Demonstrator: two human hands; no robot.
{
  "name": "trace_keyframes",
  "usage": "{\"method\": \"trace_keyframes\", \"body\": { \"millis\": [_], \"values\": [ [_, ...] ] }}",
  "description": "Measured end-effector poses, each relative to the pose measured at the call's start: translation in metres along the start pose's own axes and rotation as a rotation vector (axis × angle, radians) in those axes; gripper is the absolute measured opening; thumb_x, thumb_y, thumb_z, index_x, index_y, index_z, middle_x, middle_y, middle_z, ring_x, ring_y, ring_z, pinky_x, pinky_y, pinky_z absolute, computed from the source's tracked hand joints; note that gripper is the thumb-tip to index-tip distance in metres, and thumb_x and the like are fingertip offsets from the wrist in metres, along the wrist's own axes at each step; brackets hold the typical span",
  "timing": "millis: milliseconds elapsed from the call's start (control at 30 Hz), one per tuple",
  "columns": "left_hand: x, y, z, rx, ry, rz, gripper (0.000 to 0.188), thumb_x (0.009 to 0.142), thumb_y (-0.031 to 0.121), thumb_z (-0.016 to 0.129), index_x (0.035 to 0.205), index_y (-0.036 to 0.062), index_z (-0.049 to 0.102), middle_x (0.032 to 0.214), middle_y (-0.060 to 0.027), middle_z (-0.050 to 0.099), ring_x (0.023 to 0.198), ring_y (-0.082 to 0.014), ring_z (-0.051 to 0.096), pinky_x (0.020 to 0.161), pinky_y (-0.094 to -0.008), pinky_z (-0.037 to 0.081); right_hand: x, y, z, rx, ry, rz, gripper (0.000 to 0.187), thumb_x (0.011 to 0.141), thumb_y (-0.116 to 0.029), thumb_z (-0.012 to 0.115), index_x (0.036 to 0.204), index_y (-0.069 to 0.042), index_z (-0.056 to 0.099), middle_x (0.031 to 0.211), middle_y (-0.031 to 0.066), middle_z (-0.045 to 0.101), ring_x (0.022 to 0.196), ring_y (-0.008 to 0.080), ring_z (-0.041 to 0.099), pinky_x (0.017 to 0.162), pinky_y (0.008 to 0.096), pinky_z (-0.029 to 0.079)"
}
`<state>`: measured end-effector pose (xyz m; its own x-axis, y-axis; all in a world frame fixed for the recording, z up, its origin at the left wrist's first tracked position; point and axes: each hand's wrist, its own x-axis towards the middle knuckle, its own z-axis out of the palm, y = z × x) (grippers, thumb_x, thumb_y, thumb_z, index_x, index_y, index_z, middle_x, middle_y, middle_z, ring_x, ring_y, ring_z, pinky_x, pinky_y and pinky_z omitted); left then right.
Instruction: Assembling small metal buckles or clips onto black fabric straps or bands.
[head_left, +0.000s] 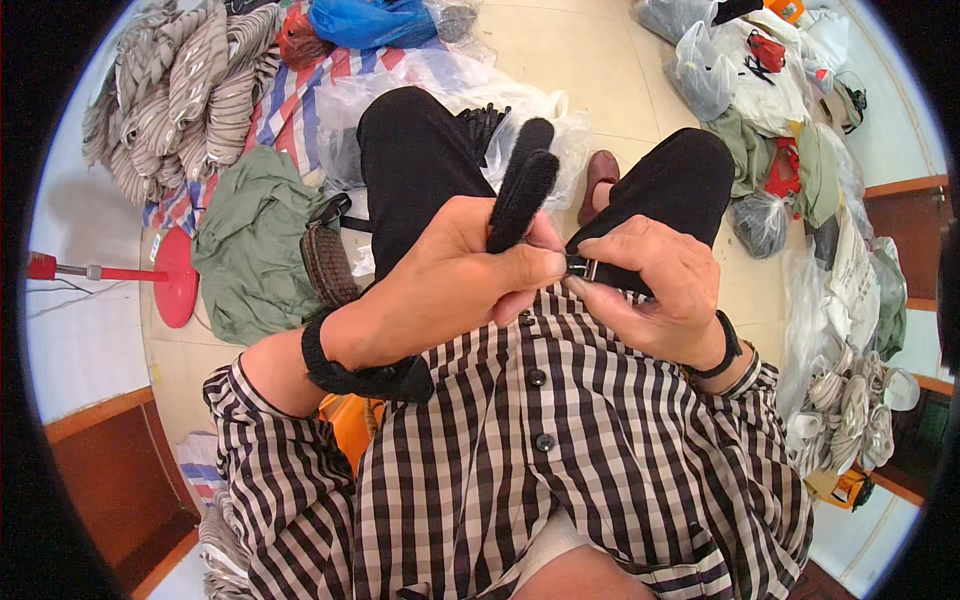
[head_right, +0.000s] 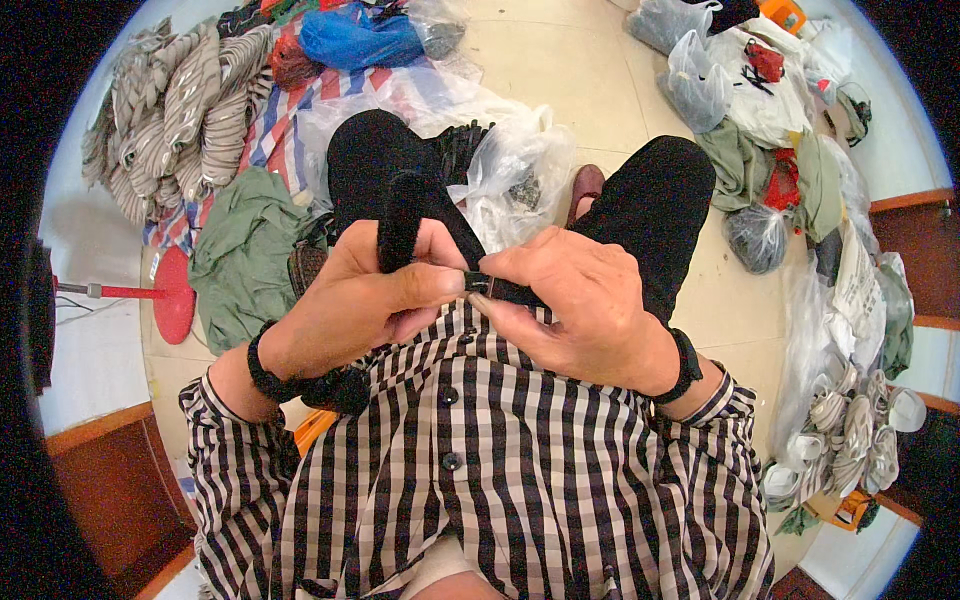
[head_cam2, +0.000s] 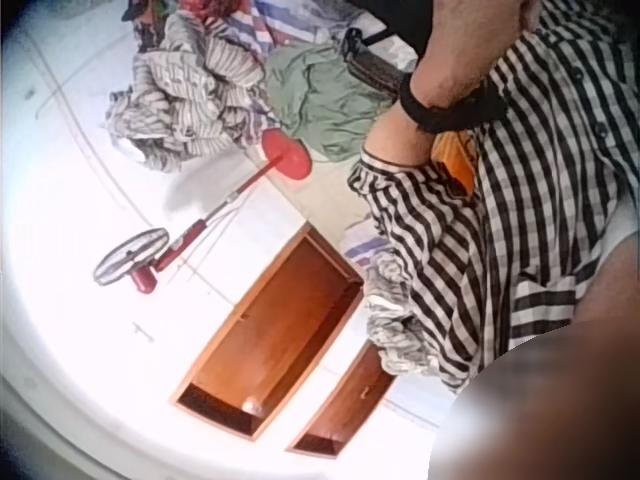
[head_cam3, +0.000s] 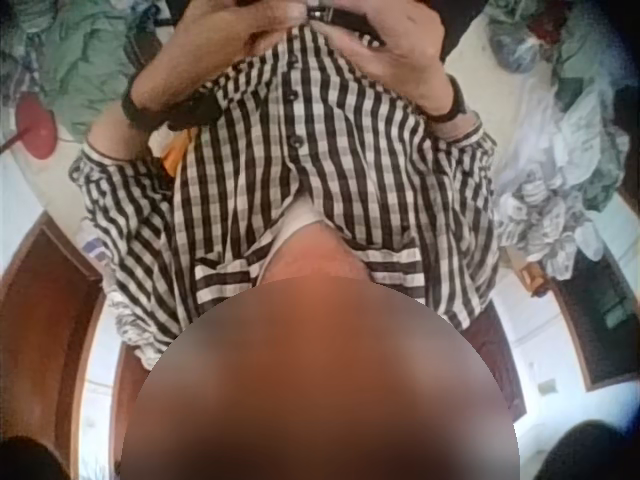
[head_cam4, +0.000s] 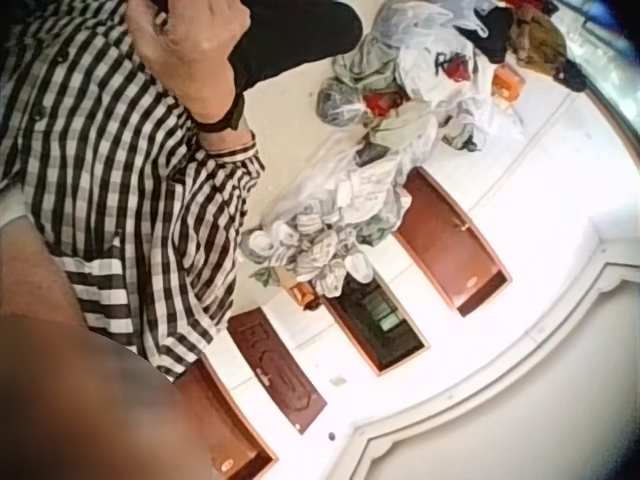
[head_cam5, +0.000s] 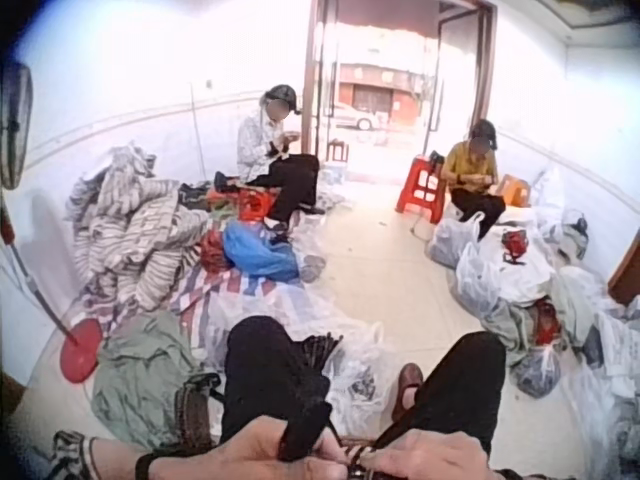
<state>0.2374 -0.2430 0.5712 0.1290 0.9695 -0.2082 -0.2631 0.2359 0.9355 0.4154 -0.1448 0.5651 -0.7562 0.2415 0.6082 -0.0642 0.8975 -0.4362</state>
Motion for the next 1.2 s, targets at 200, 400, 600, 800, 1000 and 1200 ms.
{"method": "trace_keyframes", "body": {
  "millis": [200, 400, 600, 800, 1000, 1200],
  "values": [
    [-0.005, 0.005, 0.001, 0.021, 0.017, 0.044, 0.012, 0.087, 0.012, 0.054, 0.079, 0.0028, 0.055, 0.055, 0.0036, 0.045, 0.046, -0.0025, 0.040, 0.040, -0.0184, 0.026, 0.005, -0.003, -0.001, -0.029, 0.013, -0.028, 0.028, 0.059, 0.001, 0.073, 0.084, 0.002, 0.060, 0.067, 0.0103, 0.060, 0.057, 0.0225, 0.059, 0.052, 0.0282, 0.046],
    [-0.006, 0.015, 0.001, 0.021, 0.004, 0.055, 0.011, 0.087, 0.012, 0.054, 0.081, 0.0030, 0.055, 0.054, 0.0032, 0.043, 0.044, -0.0032, 0.038, 0.040, -0.0189, 0.026, 0.010, -0.006, -0.005, 0.062, 0.063, 0.047, 0.026, 0.059, -0.002, 0.073, 0.081, 0.002, 0.060, 0.065, 0.0096, 0.059, 0.055, 0.0200, 0.058, 0.051, 0.0265, 0.044],
    [-0.001, 0.023, 0.001, -0.097, 0.001, -0.064, 0.010, 0.087, 0.012, 0.054, 0.082, 0.0032, 0.055, 0.053, 0.0025, 0.043, 0.043, -0.0037, 0.037, 0.039, -0.0187, 0.025, 0.014, -0.004, -0.008, 0.142, 0.089, 0.103, 0.024, 0.060, -0.002, 0.074, 0.080, 0.002, 0.061, 0.067, 0.0091, 0.061, 0.056, 0.0185, 0.058, 0.052, 0.0253, 0.043],
    [0.005, 0.029, -0.002, 0.001, -0.002, 0.036, 0.014, 0.085, 0.016, 0.058, 0.079, 0.0035, 0.055, 0.054, 0.0029, 0.043, 0.042, -0.0041, 0.036, 0.039, -0.0185, 0.024, 0.022, 0.005, -0.007, 0.168, 0.156, -0.013, 0.024, 0.060, 0.002, 0.074, 0.080, 0.002, 0.061, 0.070, 0.0097, 0.062, 0.059, 0.0188, 0.060, 0.054, 0.0255, 0.044],
    [0.010, 0.044, -0.006, 0.085, 0.005, 0.074, 0.015, 0.084, 0.017, 0.060, 0.079, 0.0036, 0.055, 0.057, 0.0039, 0.044, 0.043, -0.0031, 0.035, 0.039, -0.0182, 0.023, 0.032, 0.012, -0.011, 0.163, 0.173, -0.108, 0.023, 0.061, 0.004, 0.072, 0.081, 0.003, 0.059, 0.070, 0.0103, 0.061, 0.060, 0.0203, 0.060, 0.054, 0.0268, 0.045],
    [0.009, 0.062, -0.005, 0.234, 0.021, 0.078, 0.016, 0.082, 0.018, 0.062, 0.079, 0.0028, 0.057, 0.055, 0.0056, 0.044, 0.043, -0.0015, 0.034, 0.039, -0.0183, 0.022, 0.044, 0.008, -0.019, 0.128, 0.104, -0.137, 0.024, 0.060, 0.006, 0.069, 0.082, 0.001, 0.059, 0.070, 0.0106, 0.060, 0.059, 0.0212, 0.059, 0.051, 0.0280, 0.044]
  ]
}}
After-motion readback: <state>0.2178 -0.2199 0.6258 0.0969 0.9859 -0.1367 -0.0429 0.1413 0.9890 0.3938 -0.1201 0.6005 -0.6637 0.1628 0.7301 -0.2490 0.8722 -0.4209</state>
